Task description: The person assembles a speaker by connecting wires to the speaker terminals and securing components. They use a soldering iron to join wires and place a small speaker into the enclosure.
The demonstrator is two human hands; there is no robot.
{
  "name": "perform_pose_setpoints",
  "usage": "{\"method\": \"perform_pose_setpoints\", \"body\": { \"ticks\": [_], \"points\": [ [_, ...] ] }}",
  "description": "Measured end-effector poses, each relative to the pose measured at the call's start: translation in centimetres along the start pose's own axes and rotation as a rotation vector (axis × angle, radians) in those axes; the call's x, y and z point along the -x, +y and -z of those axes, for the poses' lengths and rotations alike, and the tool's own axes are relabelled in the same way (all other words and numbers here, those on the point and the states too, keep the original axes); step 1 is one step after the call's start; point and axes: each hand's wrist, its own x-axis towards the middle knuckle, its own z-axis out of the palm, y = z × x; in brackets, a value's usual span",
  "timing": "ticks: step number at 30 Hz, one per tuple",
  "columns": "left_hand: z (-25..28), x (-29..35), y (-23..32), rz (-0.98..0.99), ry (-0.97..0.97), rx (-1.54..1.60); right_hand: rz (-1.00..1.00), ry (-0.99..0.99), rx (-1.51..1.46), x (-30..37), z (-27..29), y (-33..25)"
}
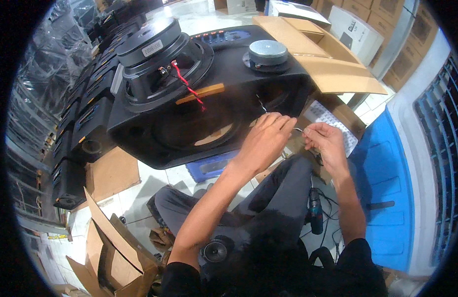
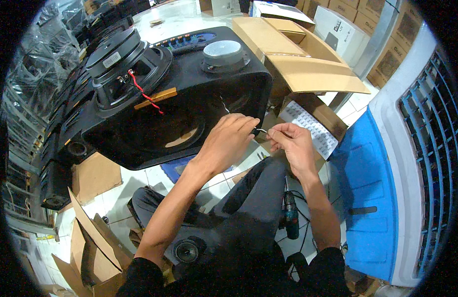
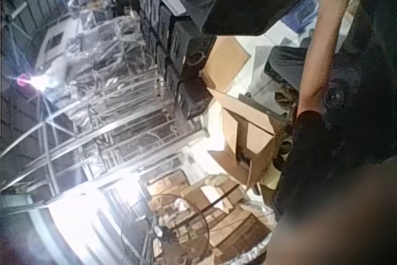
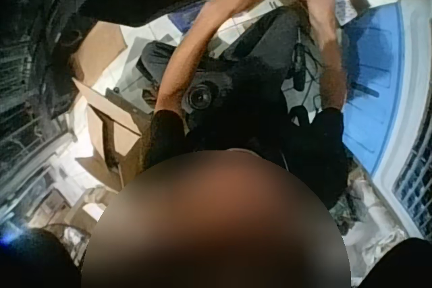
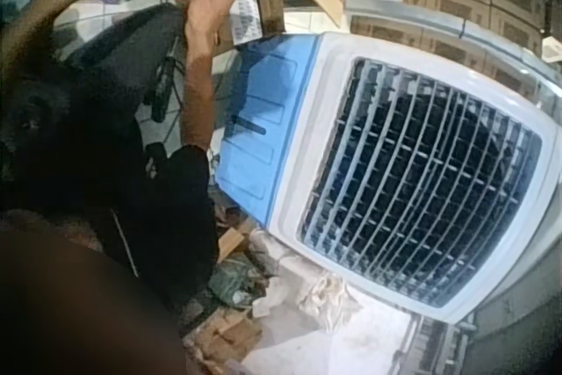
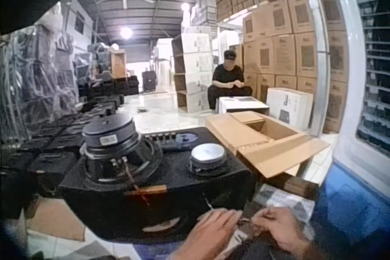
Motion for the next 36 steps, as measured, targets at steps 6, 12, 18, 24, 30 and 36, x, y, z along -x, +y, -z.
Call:
{"method": "perform_pose_setpoints", "body": {
  "ticks": [6,12,18,24,30,36],
  "points": [
    [-1.6,0.3,-1.3,-0.004,-0.079,-0.079,-0.045,0.182,-0.091,2.3,-1.5,-1.3],
    [-1.6,0.7,-1.6,-0.005,-0.027,-0.029,-0.001,0.12,-0.102,2.1,-2.5,-0.5],
    [-1.9,1.0,-2.1,0.066,0.046,0.26,0.067,0.003,-0.087,1.2,-1.9,1.2],
    [-0.5,0.8,-4.2,-0.217,-0.151,0.1,0.401,-0.318,0.611,-3.5,0.1,-3.7],
    [-0.1,-0.5,-2.1,0.198,-0.036,0.385,0.981,0.138,1.015,2.4,-3.5,-3.0],
    [1.1,0.6,-2.4,0.301,-0.153,0.691,0.351,-0.044,0.456,-1.7,-1.2,-2.6]
  ]
}}
